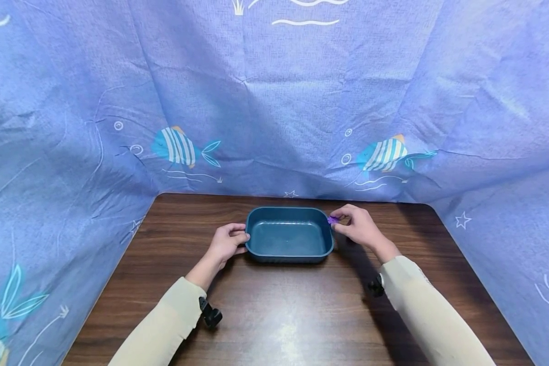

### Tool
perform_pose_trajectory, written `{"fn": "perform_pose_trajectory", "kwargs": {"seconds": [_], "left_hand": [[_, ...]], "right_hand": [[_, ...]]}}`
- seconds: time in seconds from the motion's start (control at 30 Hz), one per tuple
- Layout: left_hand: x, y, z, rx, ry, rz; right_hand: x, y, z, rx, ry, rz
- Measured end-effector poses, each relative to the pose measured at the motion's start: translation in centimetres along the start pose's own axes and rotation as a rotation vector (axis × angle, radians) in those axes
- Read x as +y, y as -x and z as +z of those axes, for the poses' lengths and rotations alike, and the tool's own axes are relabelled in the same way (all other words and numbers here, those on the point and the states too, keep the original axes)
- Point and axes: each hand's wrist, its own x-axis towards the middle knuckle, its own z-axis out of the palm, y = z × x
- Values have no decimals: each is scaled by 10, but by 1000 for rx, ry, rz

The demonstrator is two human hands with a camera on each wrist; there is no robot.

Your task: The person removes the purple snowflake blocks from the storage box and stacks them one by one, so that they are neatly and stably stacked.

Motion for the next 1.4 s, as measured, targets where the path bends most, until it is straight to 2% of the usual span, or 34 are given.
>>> {"fn": "perform_pose_trajectory", "kwargs": {"seconds": [0.17,0.4,0.53,0.77,1.2,1.4], "left_hand": [[1,1,1,1,-2,0],[1,0,0,-1,13,2],[1,-1,-1,0,14,-2],[0,-2,-2,-3,13,-4],[0,1,-2,-12,28,-3],[-1,2,-2,-15,31,-4]], "right_hand": [[10,11,-7,17,10,18],[23,22,-14,24,8,90],[33,29,-15,33,35,113],[46,40,-13,26,22,162],[55,52,-4,35,86,135],[55,56,-5,24,98,153]]}}
